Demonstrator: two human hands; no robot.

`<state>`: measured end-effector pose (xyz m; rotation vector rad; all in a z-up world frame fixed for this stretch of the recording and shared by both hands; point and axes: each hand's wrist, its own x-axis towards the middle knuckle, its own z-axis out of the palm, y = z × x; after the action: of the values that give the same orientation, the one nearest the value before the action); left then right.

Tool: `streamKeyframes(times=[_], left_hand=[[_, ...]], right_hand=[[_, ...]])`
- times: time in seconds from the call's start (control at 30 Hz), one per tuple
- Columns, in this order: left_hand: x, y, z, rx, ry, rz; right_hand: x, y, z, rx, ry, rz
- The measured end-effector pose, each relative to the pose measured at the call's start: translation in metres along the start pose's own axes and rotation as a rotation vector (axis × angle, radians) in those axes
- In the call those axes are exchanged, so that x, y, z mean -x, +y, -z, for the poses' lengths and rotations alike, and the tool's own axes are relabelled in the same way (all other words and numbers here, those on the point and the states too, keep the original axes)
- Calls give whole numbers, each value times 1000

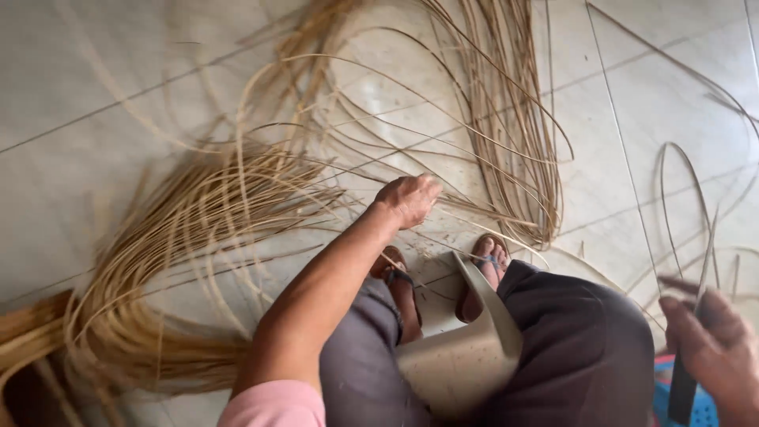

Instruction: A person is sitting on the floor, using a knife to shave and trim thin strips of rattan for basket weaving.

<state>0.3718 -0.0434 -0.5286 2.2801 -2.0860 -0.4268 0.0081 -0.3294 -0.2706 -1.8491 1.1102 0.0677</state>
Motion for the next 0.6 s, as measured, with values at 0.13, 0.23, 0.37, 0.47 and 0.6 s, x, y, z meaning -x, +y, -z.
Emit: streamKeyframes(times=[0.13,0.23,0.37,0.47,0.6], left_hand=[[90,56,174,563,188,314],[153,119,256,616,501,228],[200,165,293,471,819,248],[222,184,305,380,950,263],[229,175,281,394,915,364]], right_hand=[[41,-146,-30,197,35,241],[70,-161,-16,164,-154,382],[115,-152,-1,21,-722,637],[124,-127,23,-7,-563,515],[89,-90,79,-6,-317,360]])
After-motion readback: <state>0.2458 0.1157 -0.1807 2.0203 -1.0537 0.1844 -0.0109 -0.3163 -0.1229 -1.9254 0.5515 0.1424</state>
